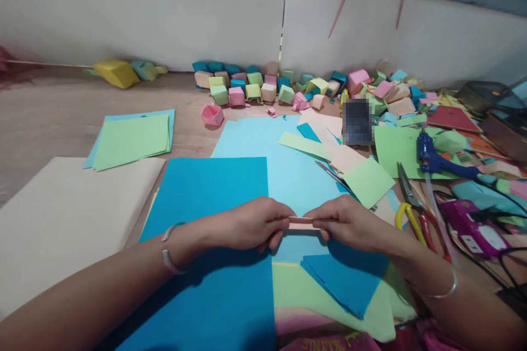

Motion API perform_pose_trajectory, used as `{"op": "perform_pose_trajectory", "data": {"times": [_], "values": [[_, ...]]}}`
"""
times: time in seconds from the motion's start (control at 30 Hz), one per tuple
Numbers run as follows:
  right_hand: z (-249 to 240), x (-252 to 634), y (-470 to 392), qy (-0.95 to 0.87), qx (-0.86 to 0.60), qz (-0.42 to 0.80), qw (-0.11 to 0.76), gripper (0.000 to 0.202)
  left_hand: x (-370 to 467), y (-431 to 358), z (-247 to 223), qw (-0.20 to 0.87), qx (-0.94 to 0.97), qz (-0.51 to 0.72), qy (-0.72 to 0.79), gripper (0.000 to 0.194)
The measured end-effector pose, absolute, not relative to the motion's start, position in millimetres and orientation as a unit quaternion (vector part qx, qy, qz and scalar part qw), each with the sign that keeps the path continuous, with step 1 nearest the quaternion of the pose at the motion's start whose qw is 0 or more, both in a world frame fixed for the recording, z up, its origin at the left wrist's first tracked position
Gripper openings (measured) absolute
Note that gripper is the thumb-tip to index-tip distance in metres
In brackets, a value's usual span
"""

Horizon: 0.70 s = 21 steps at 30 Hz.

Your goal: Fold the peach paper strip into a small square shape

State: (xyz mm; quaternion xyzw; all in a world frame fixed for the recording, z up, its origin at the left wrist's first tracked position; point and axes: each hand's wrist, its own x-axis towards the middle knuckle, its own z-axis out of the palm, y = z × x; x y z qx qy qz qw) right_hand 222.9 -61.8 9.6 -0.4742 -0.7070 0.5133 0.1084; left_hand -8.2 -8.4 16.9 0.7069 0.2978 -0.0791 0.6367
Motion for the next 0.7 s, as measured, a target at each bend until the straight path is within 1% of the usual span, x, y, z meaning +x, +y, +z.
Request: {"op": "perform_pose_trajectory", "data": {"times": [0.07, 0.13, 0.2, 0.27, 0.4, 0.43, 0.5, 0.57, 0.7], "values": [[11.3, 222.9, -62.5, -0.734, -0.472, 0.475, 0.117, 0.025, -8.6, -7.3, 20.8, 0.572, 0.764, -0.060, 0.293, 0.037], [13.6, 223.3, -63.1, -0.761, -0.468, 0.435, 0.117, 0.024, -8.0, -7.5, 24.3, 0.537, 0.789, -0.047, 0.295, 0.036], [14.8, 224.3, -62.7, -0.770, -0.464, 0.422, 0.117, 0.023, -6.3, -8.2, 26.1, 0.551, 0.775, -0.036, 0.309, 0.034], [13.8, 224.9, -60.9, -0.754, -0.472, 0.436, 0.137, 0.024, -3.9, -8.2, 26.0, 0.600, 0.724, 0.001, 0.341, 0.030], [5.2, 221.6, -57.0, -0.630, -0.506, 0.549, 0.215, 0.030, -0.9, -5.2, 19.9, 0.670, 0.616, 0.142, 0.390, 0.018], [2.2, 219.6, -56.9, -0.595, -0.502, 0.584, 0.230, 0.030, -0.9, -4.5, 17.0, 0.682, 0.599, 0.165, 0.385, 0.018], [-3.7, 214.6, -58.2, -0.546, -0.481, 0.636, 0.256, 0.029, -1.4, -3.9, 10.3, 0.706, 0.573, 0.185, 0.372, 0.025], [-8.6, 208.6, -61.4, -0.512, -0.456, 0.675, 0.273, 0.028, -1.7, -4.9, 4.3, 0.719, 0.558, 0.204, 0.360, 0.025], [-13.1, 196.4, -69.4, -0.474, -0.405, 0.732, 0.274, 0.038, -0.3, -11.0, 2.0, 0.694, 0.598, 0.231, 0.326, 0.026]]}}
